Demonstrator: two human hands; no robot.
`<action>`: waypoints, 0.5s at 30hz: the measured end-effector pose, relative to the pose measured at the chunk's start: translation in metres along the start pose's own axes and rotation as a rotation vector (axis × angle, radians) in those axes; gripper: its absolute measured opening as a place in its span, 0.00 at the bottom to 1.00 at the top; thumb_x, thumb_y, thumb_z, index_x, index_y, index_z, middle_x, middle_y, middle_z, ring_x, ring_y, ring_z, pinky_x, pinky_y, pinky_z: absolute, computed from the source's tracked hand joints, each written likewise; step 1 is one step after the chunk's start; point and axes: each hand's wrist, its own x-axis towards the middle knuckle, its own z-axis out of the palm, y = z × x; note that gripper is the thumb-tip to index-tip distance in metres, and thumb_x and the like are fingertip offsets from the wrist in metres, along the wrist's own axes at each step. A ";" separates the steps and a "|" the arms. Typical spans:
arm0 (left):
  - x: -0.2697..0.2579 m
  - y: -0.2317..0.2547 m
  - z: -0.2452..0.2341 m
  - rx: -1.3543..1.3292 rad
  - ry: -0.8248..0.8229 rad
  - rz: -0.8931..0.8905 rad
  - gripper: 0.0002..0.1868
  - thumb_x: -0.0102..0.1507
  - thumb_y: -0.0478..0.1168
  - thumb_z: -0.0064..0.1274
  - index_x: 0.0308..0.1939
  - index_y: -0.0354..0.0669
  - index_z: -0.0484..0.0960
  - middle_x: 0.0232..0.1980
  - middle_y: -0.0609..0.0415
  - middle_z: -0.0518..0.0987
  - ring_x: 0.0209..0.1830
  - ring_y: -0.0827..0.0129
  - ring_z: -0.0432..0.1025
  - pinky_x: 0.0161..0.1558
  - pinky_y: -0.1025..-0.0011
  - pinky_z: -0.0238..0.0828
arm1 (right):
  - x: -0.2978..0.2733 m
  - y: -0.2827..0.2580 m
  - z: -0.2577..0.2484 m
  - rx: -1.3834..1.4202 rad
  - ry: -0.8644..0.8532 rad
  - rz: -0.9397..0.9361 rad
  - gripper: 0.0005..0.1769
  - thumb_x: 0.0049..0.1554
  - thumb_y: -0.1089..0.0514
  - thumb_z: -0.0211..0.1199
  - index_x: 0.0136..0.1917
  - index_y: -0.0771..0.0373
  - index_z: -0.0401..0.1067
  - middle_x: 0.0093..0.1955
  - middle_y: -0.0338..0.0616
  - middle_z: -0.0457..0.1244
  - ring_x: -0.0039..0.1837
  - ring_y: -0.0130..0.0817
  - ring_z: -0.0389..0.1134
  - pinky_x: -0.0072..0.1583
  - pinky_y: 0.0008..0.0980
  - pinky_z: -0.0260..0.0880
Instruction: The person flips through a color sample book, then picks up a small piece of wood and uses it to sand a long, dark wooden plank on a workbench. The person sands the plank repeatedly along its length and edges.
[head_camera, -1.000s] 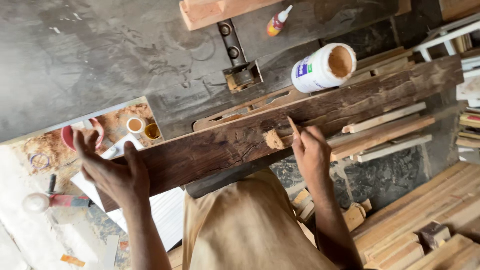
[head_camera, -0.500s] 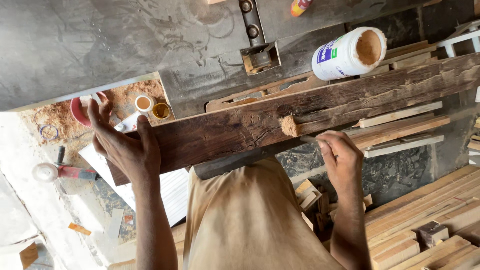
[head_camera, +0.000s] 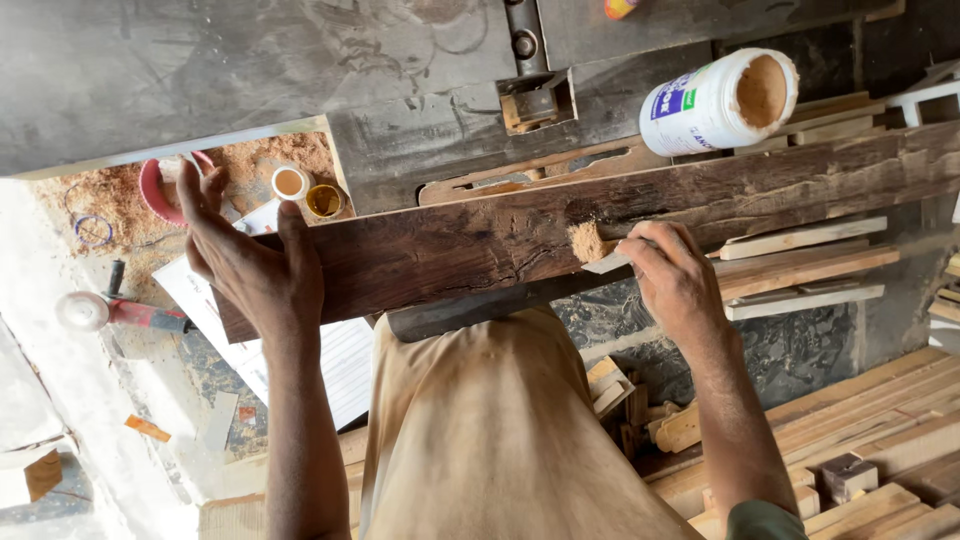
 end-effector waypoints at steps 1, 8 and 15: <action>-0.001 0.001 -0.001 -0.001 -0.002 0.000 0.41 0.74 0.43 0.56 0.82 0.40 0.46 0.76 0.43 0.72 0.78 0.58 0.65 0.78 0.56 0.42 | 0.002 0.000 0.000 0.013 -0.004 0.015 0.11 0.56 0.71 0.67 0.53 0.65 0.76 0.56 0.45 0.66 0.63 0.42 0.68 0.65 0.36 0.75; 0.000 0.006 -0.003 -0.030 -0.019 -0.056 0.42 0.71 0.39 0.57 0.82 0.41 0.47 0.76 0.43 0.72 0.79 0.59 0.65 0.79 0.56 0.41 | 0.012 0.004 0.008 0.018 -0.002 -0.060 0.09 0.58 0.68 0.68 0.53 0.65 0.76 0.54 0.46 0.67 0.60 0.41 0.69 0.63 0.38 0.75; 0.002 0.007 -0.003 -0.018 0.006 -0.020 0.41 0.73 0.40 0.57 0.82 0.41 0.46 0.80 0.44 0.68 0.80 0.61 0.64 0.78 0.58 0.43 | 0.003 0.016 0.008 0.109 0.060 0.193 0.05 0.62 0.66 0.63 0.51 0.71 0.73 0.48 0.51 0.66 0.46 0.36 0.70 0.43 0.31 0.76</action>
